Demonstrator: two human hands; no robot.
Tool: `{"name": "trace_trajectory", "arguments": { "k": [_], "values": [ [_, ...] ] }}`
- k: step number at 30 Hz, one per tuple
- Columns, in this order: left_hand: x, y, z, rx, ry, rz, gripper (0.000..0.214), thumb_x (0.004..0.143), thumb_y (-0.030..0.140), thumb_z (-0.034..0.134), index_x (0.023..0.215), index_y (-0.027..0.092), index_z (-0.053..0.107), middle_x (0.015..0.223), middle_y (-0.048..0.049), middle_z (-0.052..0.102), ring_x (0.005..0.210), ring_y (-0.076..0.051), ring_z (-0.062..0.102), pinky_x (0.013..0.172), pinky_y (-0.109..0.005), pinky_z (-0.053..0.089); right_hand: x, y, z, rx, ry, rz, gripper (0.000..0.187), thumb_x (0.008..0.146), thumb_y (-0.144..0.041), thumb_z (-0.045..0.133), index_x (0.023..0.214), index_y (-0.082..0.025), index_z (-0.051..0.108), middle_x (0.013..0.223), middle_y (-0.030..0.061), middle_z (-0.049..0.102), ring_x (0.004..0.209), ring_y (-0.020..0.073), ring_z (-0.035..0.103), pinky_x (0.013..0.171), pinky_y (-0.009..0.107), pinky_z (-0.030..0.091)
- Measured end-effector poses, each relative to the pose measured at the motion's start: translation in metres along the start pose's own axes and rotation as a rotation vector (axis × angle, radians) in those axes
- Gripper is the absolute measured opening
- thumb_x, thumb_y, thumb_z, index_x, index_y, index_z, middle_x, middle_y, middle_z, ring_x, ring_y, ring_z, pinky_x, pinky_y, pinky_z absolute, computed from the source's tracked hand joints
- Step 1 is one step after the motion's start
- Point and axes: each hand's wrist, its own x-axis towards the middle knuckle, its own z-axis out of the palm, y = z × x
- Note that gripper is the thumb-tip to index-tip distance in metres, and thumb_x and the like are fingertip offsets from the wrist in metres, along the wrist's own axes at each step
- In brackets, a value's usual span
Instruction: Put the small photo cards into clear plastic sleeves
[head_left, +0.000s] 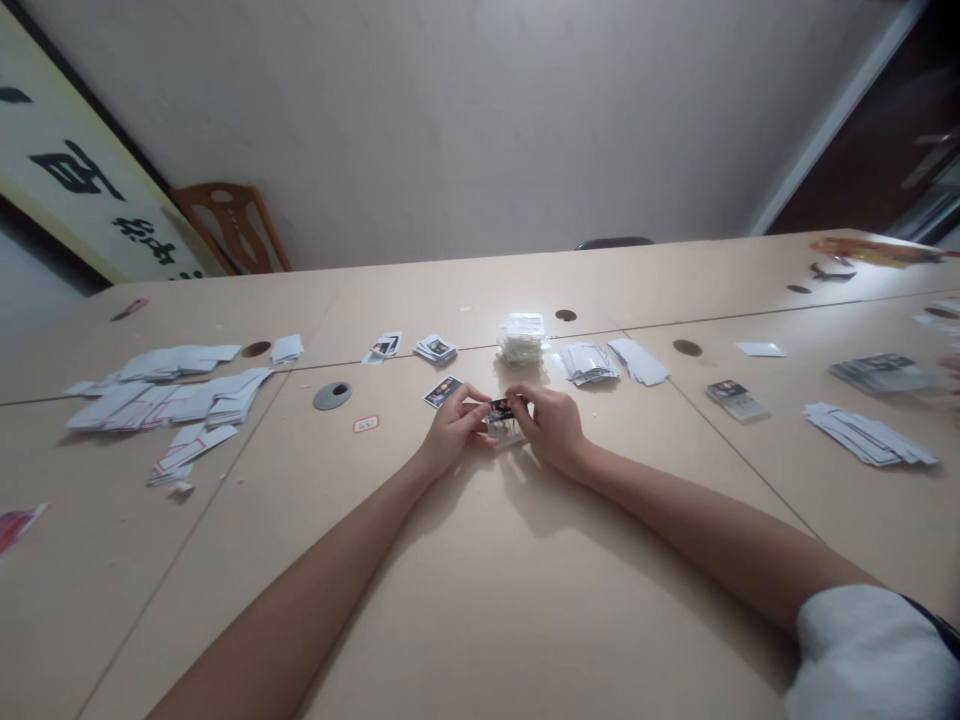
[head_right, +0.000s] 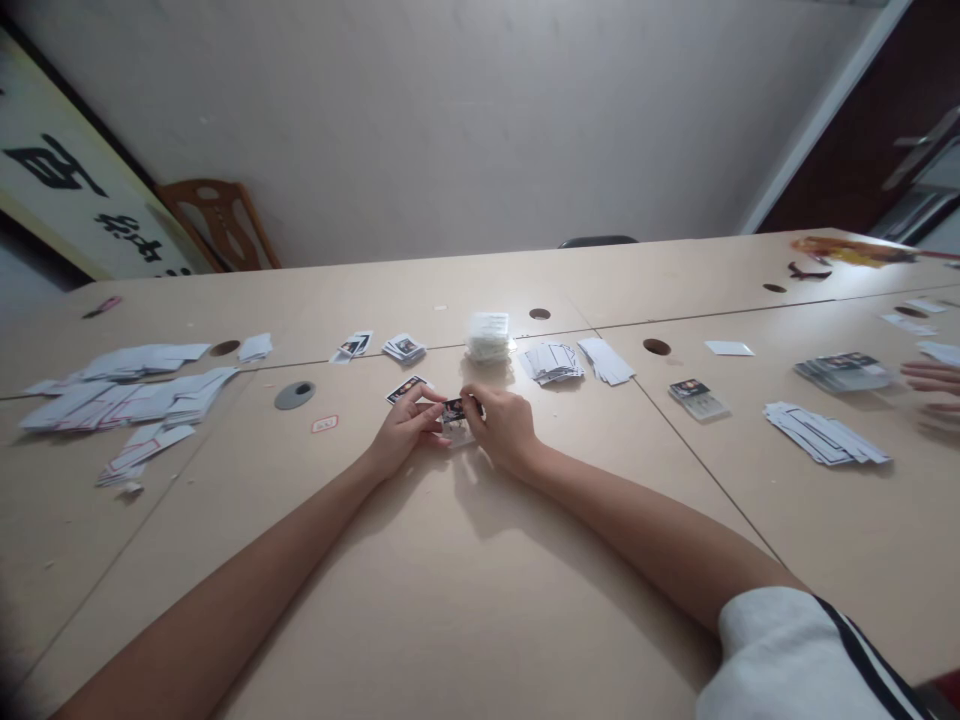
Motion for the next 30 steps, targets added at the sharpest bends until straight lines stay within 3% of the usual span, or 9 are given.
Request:
{"name": "trace_trajectory", "arguments": {
  "k": [5,14,23,30],
  "values": [
    [-0.0007,0.0016,0.0002,-0.020,0.019,-0.001,0.041,0.069,0.045,0.076,0.085,0.019,0.049,0.068,0.0044,0.058,0.052,-0.008,0.055,0.055,-0.029,0.058,0.0025,0.0047,0.0007,0.036,0.025,0.052,0.017,0.089,-0.026,0.052,0.093,-0.020,0.068,0.068,0.0007,0.068,0.052,0.0124,0.054,0.056,0.024,0.036],
    [0.0013,-0.0008,-0.0041,-0.039,0.016,0.017,0.039,0.073,0.045,0.073,0.088,0.019,0.048,0.076,0.0010,0.064,0.055,-0.009,0.059,0.055,-0.027,0.058,0.0015,0.0049,0.0038,0.322,0.095,0.237,0.020,0.085,-0.041,0.058,0.088,-0.021,0.057,0.056,-0.0037,0.058,0.047,0.0121,0.052,0.049,0.023,0.036],
    [0.0016,-0.0029,-0.0053,-0.073,0.023,0.029,0.039,0.074,0.045,0.073,0.089,0.019,0.048,0.080,0.0002,0.063,0.058,-0.011,0.063,0.055,-0.027,0.058,-0.0002,0.0016,0.0023,0.348,0.125,0.233,0.027,0.084,-0.039,0.060,0.066,-0.019,0.057,0.050,-0.0034,0.053,0.047,0.0110,0.048,0.048,0.023,0.033],
    [0.0010,-0.0020,-0.0049,-0.059,0.019,0.033,0.040,0.074,0.046,0.073,0.089,0.019,0.048,0.078,0.0007,0.063,0.059,-0.012,0.065,0.056,-0.027,0.058,0.0000,0.0041,0.0056,0.361,0.121,0.258,0.028,0.083,-0.036,0.060,0.062,-0.018,0.058,0.052,-0.0027,0.054,0.049,0.0115,0.047,0.049,0.024,0.033]
  ]
}}
